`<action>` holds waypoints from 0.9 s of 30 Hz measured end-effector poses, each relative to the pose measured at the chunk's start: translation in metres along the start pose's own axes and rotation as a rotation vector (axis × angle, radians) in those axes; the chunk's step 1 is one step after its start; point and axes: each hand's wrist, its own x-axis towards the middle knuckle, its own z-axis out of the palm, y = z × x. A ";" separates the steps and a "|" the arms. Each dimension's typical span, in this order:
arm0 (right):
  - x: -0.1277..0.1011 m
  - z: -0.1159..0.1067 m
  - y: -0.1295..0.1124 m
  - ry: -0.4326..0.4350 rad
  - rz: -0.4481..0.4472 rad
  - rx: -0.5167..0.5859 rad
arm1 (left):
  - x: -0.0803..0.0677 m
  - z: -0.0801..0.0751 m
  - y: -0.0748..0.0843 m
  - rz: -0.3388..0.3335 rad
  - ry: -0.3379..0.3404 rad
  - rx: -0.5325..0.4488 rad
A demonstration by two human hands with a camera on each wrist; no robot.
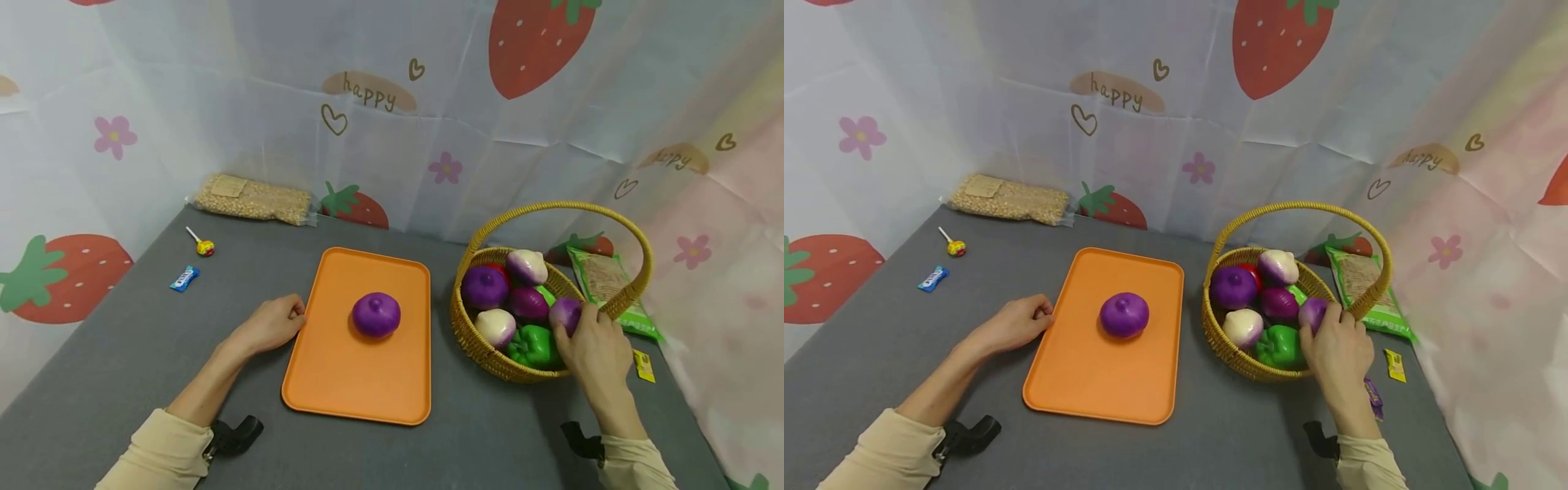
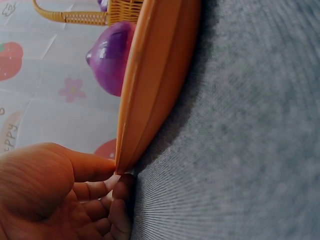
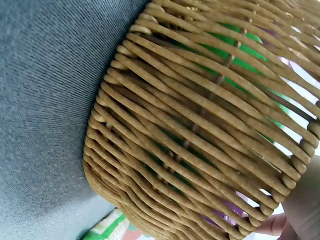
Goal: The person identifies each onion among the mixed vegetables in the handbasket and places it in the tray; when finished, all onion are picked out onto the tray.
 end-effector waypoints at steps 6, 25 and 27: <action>-0.001 0.003 -0.003 0.020 0.009 0.012 | -0.003 -0.002 0.001 0.020 0.000 -0.010; -0.016 -0.039 -0.075 0.289 -0.545 0.383 | -0.002 -0.001 0.005 0.020 -0.015 -0.006; -0.025 -0.039 -0.091 0.249 -0.640 0.392 | -0.003 -0.001 0.005 0.014 -0.015 -0.009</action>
